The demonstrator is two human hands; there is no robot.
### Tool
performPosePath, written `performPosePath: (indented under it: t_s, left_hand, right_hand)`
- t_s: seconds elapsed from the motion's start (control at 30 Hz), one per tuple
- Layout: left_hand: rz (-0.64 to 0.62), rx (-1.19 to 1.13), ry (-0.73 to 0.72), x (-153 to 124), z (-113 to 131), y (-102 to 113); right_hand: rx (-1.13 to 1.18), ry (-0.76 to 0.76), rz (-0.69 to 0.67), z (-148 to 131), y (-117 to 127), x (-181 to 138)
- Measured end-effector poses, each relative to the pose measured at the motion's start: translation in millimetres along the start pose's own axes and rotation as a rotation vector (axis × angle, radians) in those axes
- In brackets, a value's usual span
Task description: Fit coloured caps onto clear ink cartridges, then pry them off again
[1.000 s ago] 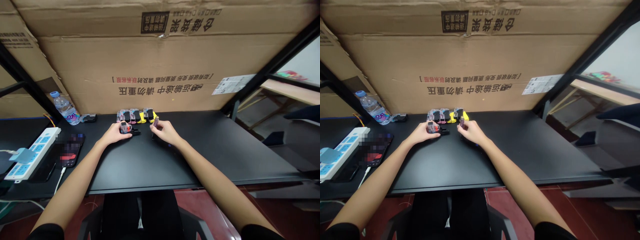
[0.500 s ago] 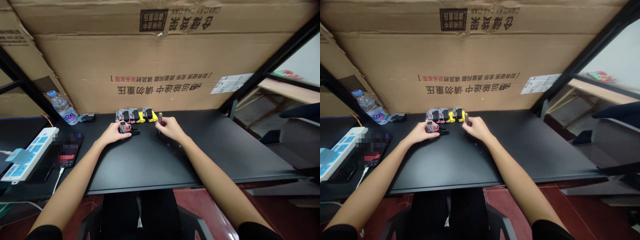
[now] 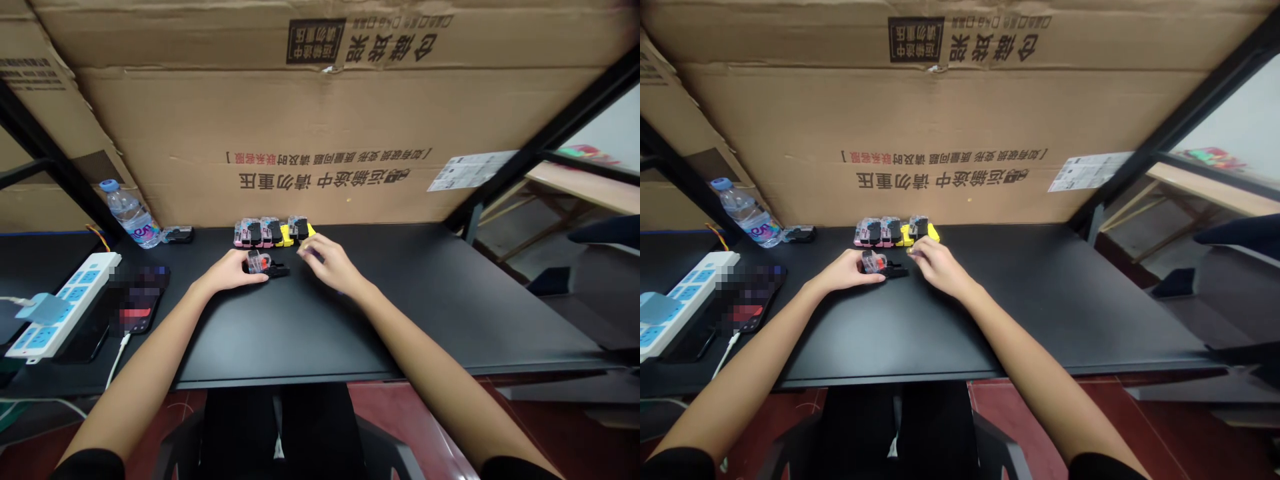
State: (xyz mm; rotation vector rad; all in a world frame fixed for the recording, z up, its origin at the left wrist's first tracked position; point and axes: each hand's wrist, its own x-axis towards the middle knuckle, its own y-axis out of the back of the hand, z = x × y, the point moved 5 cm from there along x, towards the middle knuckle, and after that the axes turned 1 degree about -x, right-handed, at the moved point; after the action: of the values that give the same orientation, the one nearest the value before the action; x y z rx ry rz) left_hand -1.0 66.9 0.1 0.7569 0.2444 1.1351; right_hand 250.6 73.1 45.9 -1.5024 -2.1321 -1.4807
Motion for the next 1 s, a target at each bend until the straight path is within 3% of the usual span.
performPosePath:
  t_s: [0.3, 0.67, 1.0]
  left_hand:
    - [-0.052, 0.023, -0.019, -0.1, 24.9, -8.9]
    - [-0.019, 0.026, -0.048, 0.4, 17.5, -7.0]
    - [-0.089, -0.010, -0.104, -0.8, 19.7, -6.1]
  right_hand:
    - [0.080, 0.007, -0.257, -1.2, -43.0, -15.7]
    - [0.142, 0.006, -0.248, 8.9, -48.8, -14.6]
    - [0.166, 0.012, -0.261, 10.1, -46.8, -14.4]
